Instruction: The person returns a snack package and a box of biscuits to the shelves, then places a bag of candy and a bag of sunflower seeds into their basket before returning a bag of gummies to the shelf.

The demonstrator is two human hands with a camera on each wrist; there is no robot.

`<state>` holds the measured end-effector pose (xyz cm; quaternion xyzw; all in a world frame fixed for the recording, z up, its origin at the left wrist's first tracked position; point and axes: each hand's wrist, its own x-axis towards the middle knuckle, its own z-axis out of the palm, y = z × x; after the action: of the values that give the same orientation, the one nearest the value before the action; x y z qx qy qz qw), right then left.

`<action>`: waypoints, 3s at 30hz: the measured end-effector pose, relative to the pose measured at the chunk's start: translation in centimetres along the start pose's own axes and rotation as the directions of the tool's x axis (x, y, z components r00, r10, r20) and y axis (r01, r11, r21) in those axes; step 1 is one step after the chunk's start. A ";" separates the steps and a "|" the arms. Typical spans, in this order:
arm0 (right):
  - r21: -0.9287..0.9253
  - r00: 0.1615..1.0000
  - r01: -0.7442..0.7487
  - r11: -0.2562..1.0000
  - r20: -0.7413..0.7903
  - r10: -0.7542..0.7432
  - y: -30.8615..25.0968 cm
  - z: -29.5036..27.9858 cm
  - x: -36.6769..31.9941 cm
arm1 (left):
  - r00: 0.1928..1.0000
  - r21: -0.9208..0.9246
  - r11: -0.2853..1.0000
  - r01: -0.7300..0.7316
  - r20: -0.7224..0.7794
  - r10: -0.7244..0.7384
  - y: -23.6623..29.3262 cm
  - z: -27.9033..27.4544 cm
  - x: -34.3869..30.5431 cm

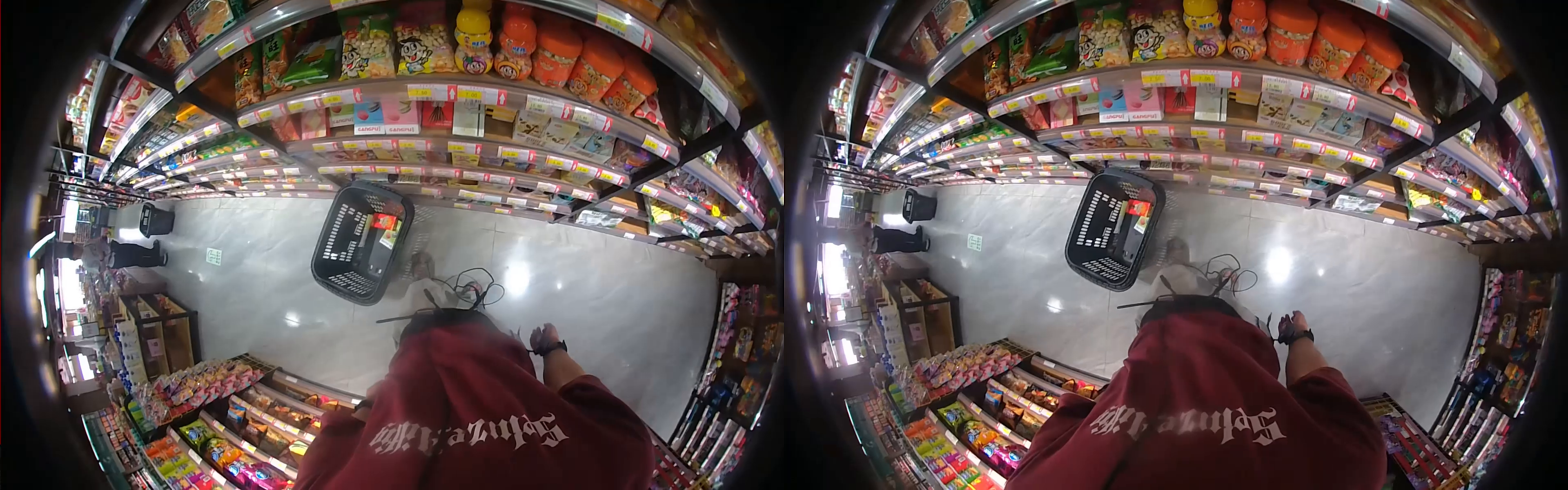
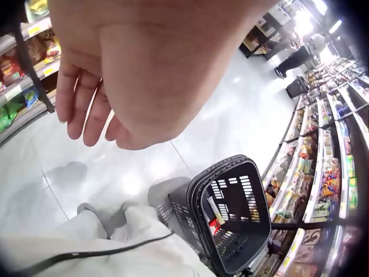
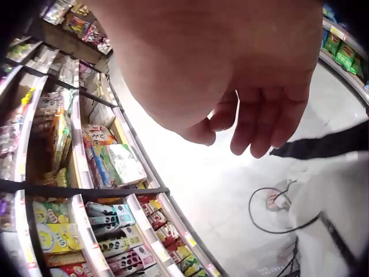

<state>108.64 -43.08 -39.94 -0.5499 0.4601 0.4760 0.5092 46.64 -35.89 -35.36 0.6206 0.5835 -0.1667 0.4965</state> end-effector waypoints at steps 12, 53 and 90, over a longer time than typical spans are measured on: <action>-0.178 0.912 0.267 0.947 0.364 -0.188 2.8 11.0 -1.7 | 0.928 -0.880 0.467 -0.085 -0.241 -0.284 5.4 -10.0 1.3; -0.578 0.618 0.781 0.236 0.771 -0.153 42.2 40.8 -18.4 | 0.795 -0.955 -0.296 -0.012 0.170 -0.583 -28.2 -21.8 -8.7; -0.280 0.953 0.295 0.914 0.154 -0.261 55.4 31.6 -12.1 | 0.988 -0.663 0.732 0.155 0.083 -0.133 -24.5 -64.3 20.5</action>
<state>50.52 -14.53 -35.54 -0.6526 0.2702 0.4932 0.5078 6.28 23.43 -32.81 0.3523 0.6433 0.0060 0.6798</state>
